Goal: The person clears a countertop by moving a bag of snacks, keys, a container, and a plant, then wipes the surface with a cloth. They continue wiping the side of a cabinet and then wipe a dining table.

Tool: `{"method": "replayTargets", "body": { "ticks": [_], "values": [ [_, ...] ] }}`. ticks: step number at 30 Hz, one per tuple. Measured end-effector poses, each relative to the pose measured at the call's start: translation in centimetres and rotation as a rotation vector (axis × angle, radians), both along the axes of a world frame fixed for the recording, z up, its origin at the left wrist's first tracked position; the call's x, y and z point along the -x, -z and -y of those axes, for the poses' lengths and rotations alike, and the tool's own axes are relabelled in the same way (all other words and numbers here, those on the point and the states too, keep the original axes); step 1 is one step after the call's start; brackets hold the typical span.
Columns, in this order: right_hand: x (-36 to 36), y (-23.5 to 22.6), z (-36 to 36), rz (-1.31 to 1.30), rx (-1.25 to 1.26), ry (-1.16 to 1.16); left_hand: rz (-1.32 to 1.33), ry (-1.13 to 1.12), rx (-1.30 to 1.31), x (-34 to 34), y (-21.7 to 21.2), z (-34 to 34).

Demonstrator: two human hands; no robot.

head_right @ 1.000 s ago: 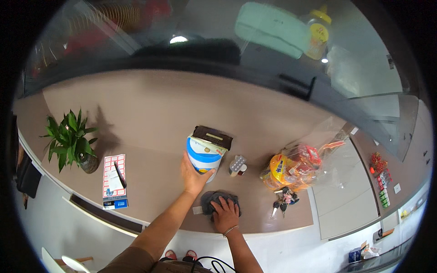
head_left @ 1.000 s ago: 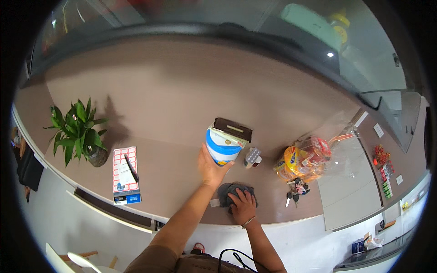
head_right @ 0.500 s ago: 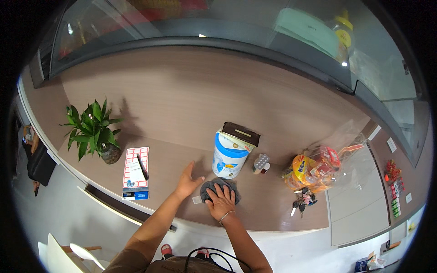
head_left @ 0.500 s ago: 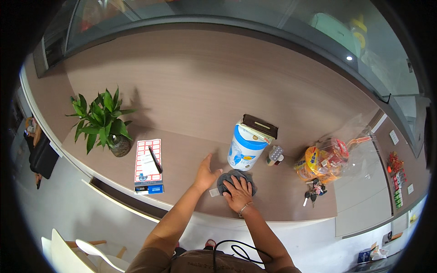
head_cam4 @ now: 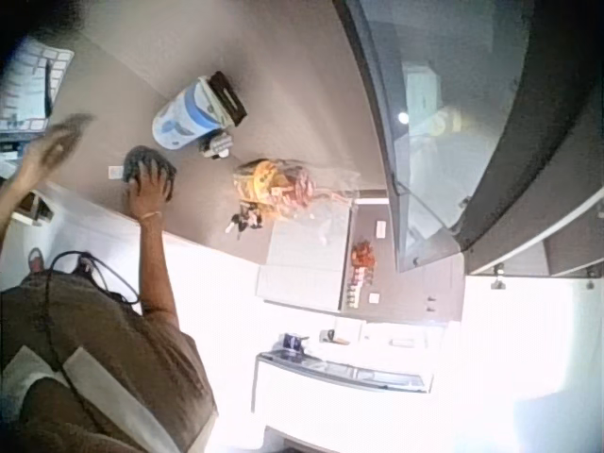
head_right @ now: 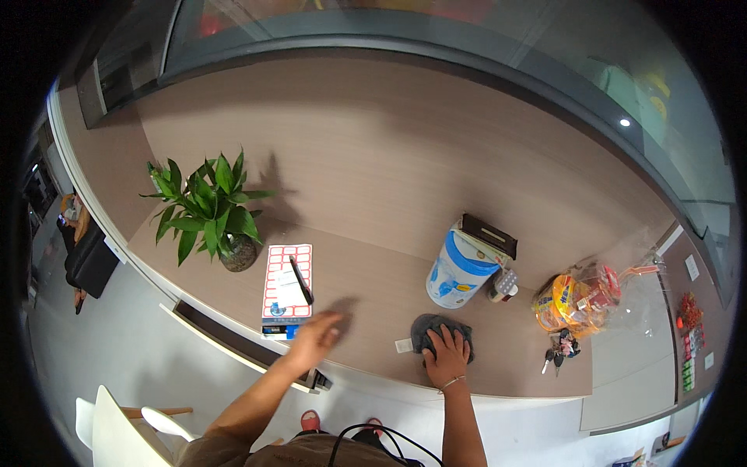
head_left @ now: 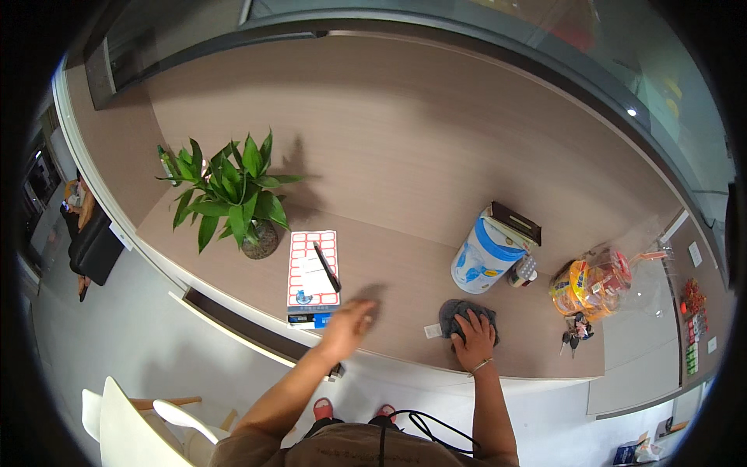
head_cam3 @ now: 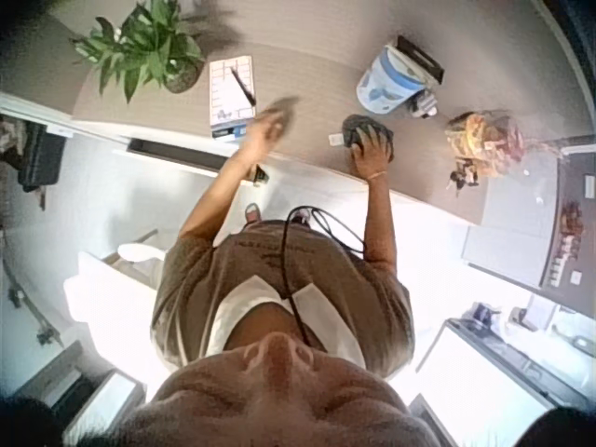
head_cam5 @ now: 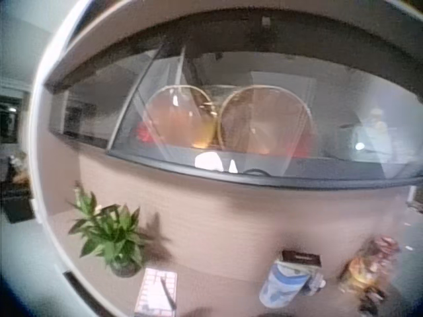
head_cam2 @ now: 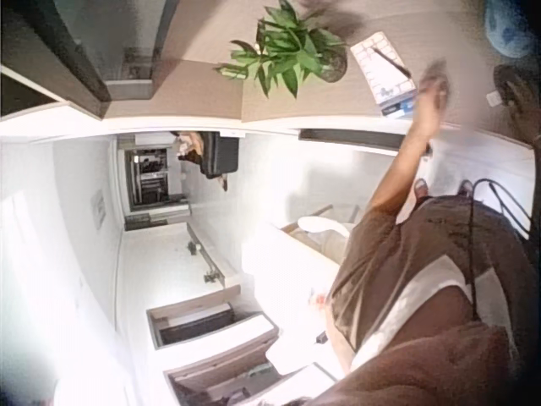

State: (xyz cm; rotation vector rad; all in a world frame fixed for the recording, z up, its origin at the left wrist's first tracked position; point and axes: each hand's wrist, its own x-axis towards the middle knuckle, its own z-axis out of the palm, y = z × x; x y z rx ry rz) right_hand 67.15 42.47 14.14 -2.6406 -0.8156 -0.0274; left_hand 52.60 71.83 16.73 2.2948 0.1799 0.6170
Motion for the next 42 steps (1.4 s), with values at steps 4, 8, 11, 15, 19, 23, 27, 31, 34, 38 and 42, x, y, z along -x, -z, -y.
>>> {"method": "replayTargets", "body": {
  "ticks": [4,8,11,15,19,23,27,31,34,38,42],
  "values": [
    [0.2,0.5,-0.2,0.070,-0.040,0.018,0.010,-0.426,0.156,5.0,0.2,-7.9],
    [0.5,0.3,-1.1,0.066,-0.040,0.056,-0.287,-0.612,-0.078,5.9,0.8,-12.8],
    [0.6,0.3,-1.4,0.056,-0.017,0.088,-0.435,-0.647,-0.171,3.7,0.2,-13.2],
    [1.9,0.0,-3.1,0.100,0.023,0.063,-0.588,-0.644,-0.227,1.6,1.0,-13.9],
    [5.4,-0.1,-8.2,0.109,0.094,-0.101,-0.638,-0.565,-0.080,1.0,1.8,-14.8],
    [8.3,0.3,-10.7,0.062,-0.005,-0.152,-0.555,-0.587,-0.102,0.3,2.9,-14.8],
    [7.7,-0.2,-9.4,0.012,-0.027,-0.156,-0.381,-0.613,-0.213,1.1,3.0,-14.2],
    [8.1,-0.7,-10.1,-0.030,0.066,-0.153,-0.381,-0.568,-0.345,1.9,4.5,-13.6],
    [8.5,-1.5,-12.4,-0.107,0.076,-0.216,-0.311,-0.525,-0.353,2.8,4.6,-13.2],
    [7.7,-0.4,-16.3,-0.049,0.016,-0.301,-0.244,-0.441,-0.354,3.8,3.5,-12.8],
    [7.4,-0.3,-18.1,-0.045,0.019,-0.293,0.316,-0.493,0.145,5.8,4.8,-12.8]
  ]
}}
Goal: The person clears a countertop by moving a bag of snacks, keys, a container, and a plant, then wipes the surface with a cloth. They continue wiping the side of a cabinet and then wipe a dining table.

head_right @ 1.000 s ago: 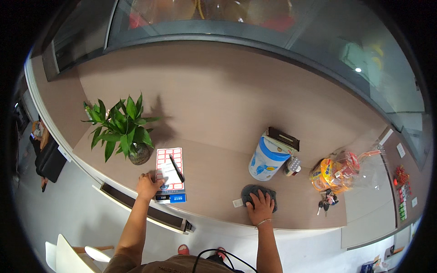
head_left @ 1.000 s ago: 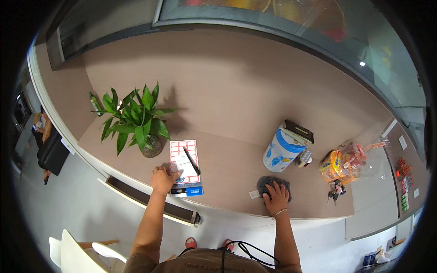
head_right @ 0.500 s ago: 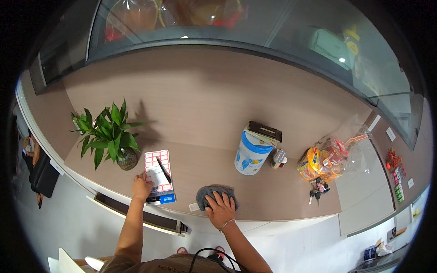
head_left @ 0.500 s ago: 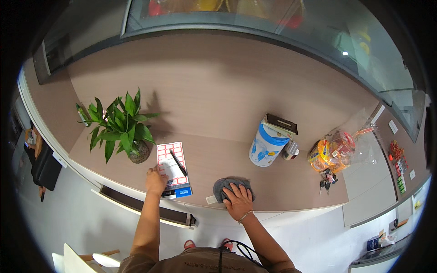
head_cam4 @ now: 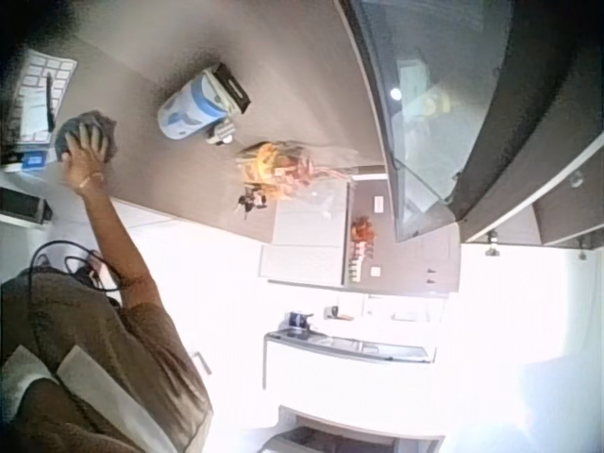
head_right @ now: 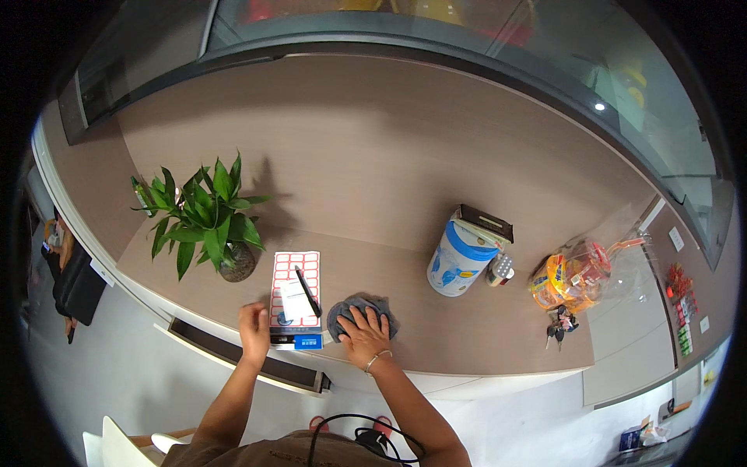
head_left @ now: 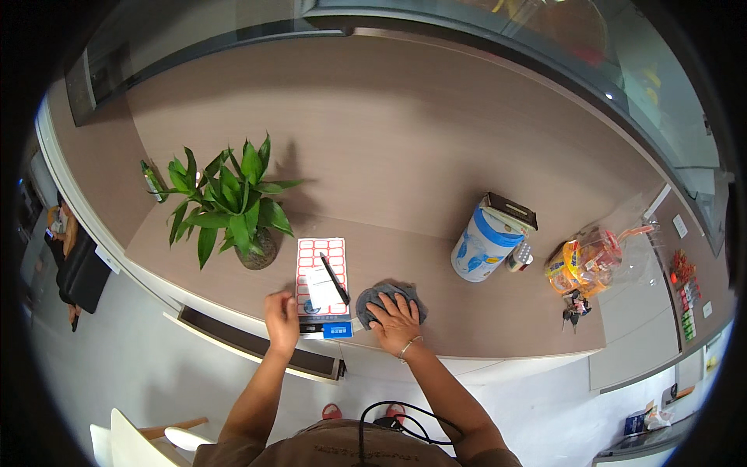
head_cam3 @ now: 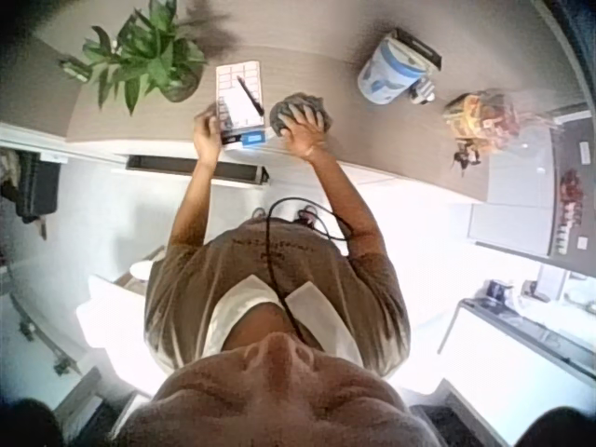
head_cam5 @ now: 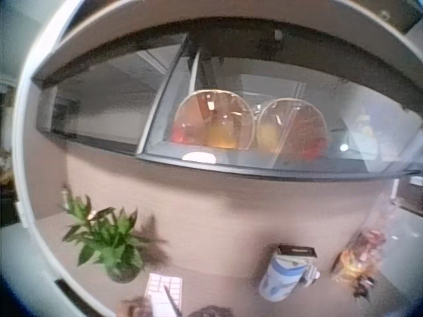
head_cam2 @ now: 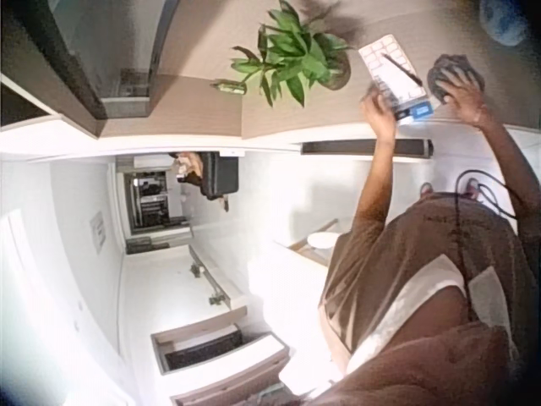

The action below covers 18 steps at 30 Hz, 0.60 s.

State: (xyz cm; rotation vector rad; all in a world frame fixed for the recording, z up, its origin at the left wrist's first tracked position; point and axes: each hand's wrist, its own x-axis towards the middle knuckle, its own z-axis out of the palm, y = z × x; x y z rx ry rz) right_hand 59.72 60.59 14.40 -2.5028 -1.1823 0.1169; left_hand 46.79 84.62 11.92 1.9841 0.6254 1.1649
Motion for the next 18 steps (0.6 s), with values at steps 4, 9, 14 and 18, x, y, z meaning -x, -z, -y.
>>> {"method": "replayTargets", "body": {
  "ticks": [4,9,14,18],
  "values": [
    [0.6,0.1,0.2,0.002,-0.034,0.034,0.083,0.008,0.649,5.6,3.8,0.2],
    [1.2,0.6,-0.3,0.062,-0.011,0.090,0.170,0.164,1.255,6.4,3.0,1.7],
    [1.2,0.3,-0.1,0.073,0.015,0.107,0.200,0.288,1.324,4.9,-1.5,2.1],
    [1.1,0.7,0.0,0.077,0.006,0.105,0.163,0.395,1.399,3.1,-1.7,-0.6]
  ]
}}
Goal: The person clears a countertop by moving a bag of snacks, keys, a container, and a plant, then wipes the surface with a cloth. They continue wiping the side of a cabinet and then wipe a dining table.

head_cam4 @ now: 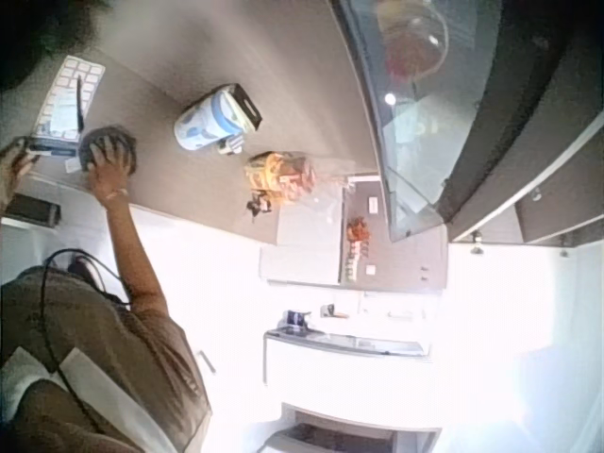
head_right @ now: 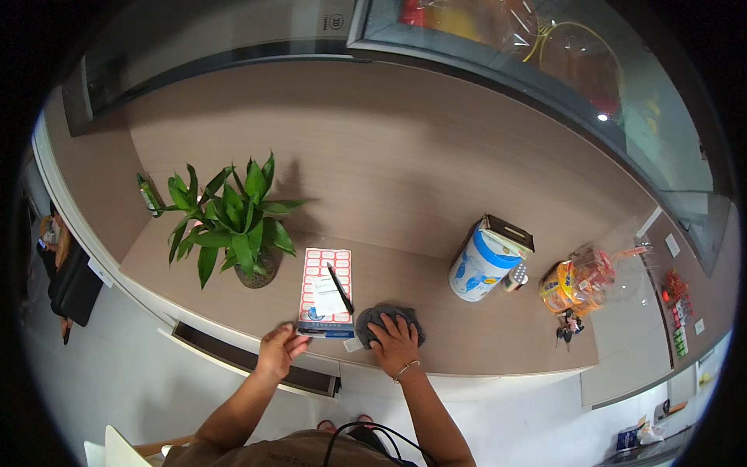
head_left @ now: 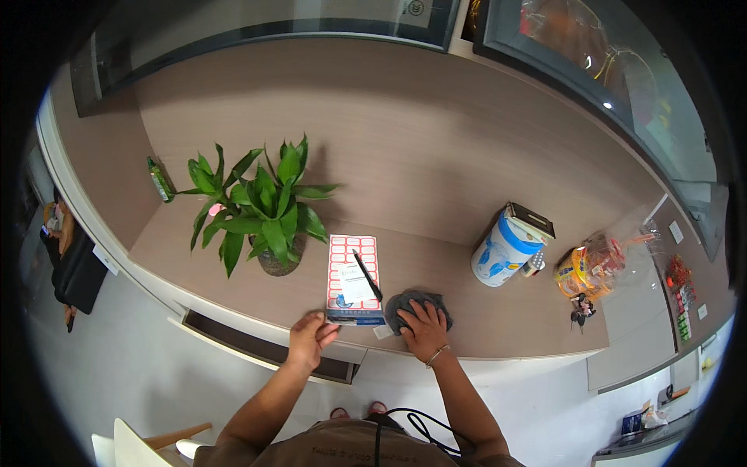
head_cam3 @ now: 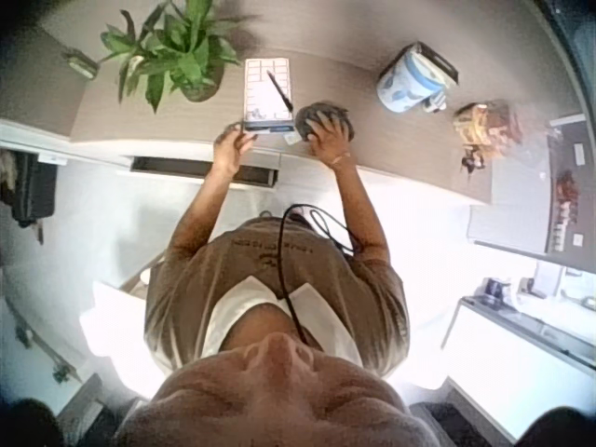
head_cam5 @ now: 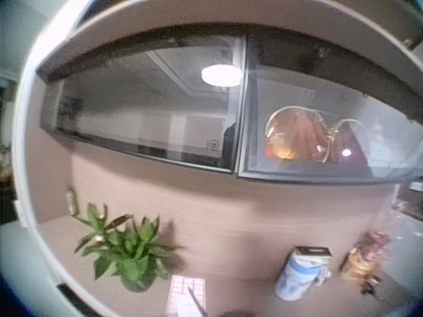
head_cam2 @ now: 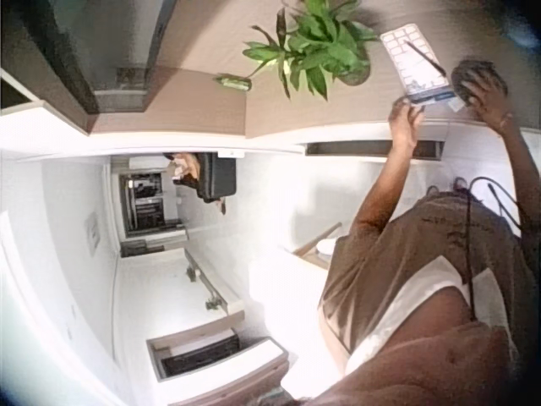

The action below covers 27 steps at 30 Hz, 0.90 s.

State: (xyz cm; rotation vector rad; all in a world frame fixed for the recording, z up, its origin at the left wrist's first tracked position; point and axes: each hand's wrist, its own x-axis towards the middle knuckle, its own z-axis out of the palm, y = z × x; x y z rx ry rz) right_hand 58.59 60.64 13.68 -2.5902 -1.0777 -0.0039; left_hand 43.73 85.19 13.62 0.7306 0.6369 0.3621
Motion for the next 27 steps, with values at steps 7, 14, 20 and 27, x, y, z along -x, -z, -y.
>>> {"method": "replayTargets", "body": {
  "ticks": [7,14,20,27],
  "values": [
    [-1.1,-0.5,-0.2,-0.016,0.005,-0.039,-0.164,0.254,-0.037,-6.1,-1.0,-3.9],
    [-11.6,0.2,-0.4,-0.002,0.112,0.204,-0.249,0.341,-0.305,-9.3,0.4,-4.7],
    [-16.8,-0.9,-5.4,-0.138,0.214,0.258,-0.219,0.248,-0.211,-5.4,-0.4,-3.9],
    [-17.2,-2.6,-10.8,-0.181,0.281,0.159,-0.210,0.247,-0.213,-2.3,0.4,-6.2]
  ]
}}
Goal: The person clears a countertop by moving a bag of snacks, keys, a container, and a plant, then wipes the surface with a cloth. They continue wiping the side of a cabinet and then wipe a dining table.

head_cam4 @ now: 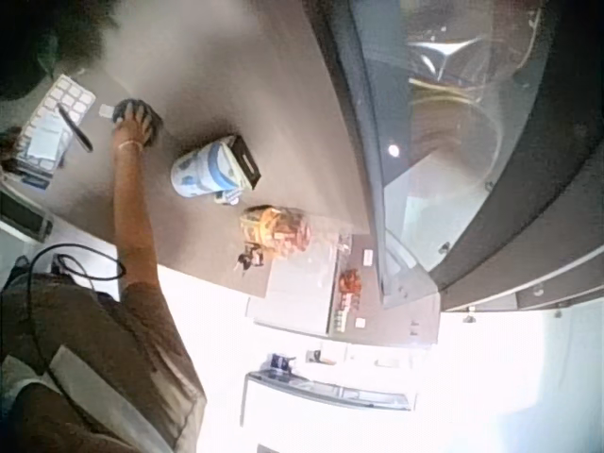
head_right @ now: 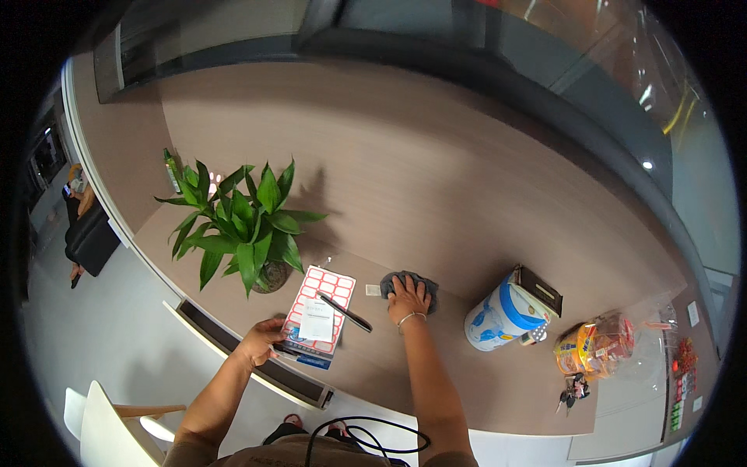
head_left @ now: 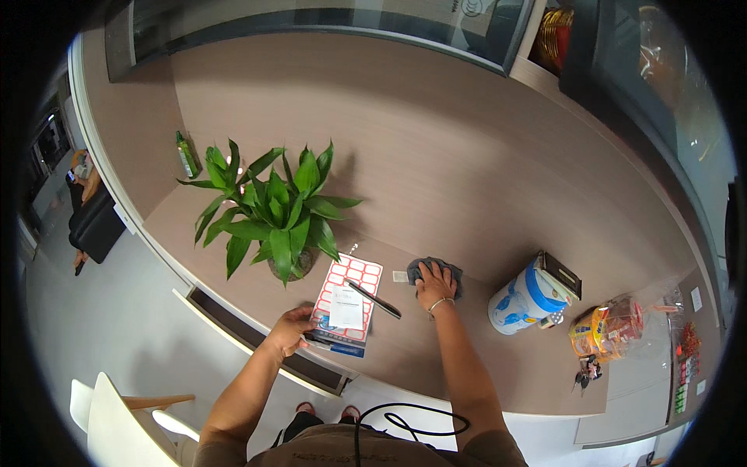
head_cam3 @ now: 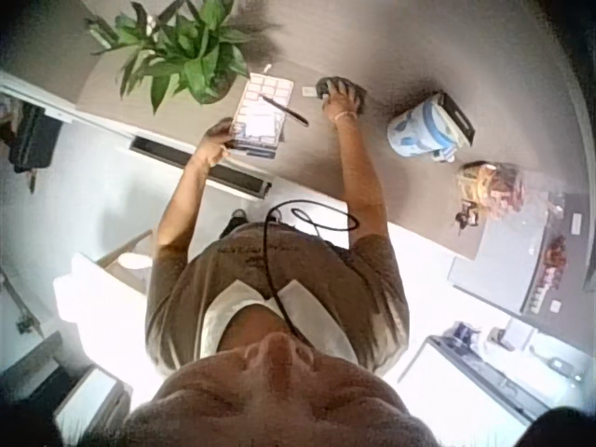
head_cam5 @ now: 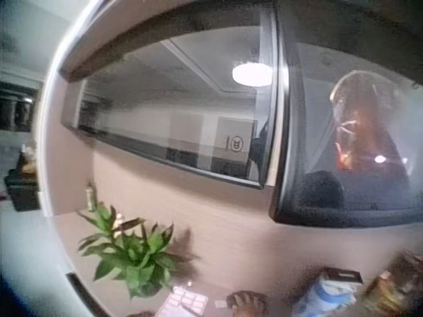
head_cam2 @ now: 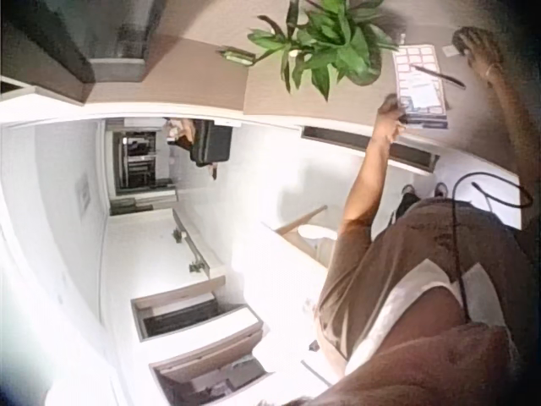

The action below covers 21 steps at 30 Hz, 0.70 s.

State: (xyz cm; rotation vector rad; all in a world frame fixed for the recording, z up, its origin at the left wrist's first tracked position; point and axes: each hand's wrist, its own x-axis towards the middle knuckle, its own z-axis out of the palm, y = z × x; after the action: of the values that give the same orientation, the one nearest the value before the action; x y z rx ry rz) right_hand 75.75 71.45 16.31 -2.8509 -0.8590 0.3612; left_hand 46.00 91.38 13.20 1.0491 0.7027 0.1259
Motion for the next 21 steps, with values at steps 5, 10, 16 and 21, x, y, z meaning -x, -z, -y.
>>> {"method": "replayTargets", "body": {
  "ticks": [5,10,16,21],
  "values": [
    [0.7,0.7,0.2,0.040,-0.025,-0.021,-0.014,-0.010,-0.071,-0.9,1.7,-0.7],
    [4.1,1.0,-0.4,0.053,-0.054,-0.061,0.036,0.078,0.010,-2.9,1.2,-0.2],
    [9.6,0.5,-1.9,0.046,-0.113,-0.045,0.036,0.166,0.057,-4.3,-1.2,0.4],
    [11.7,0.6,-2.3,0.015,-0.128,-0.024,0.132,0.133,-0.007,-5.4,0.7,0.7]
  ]
}}
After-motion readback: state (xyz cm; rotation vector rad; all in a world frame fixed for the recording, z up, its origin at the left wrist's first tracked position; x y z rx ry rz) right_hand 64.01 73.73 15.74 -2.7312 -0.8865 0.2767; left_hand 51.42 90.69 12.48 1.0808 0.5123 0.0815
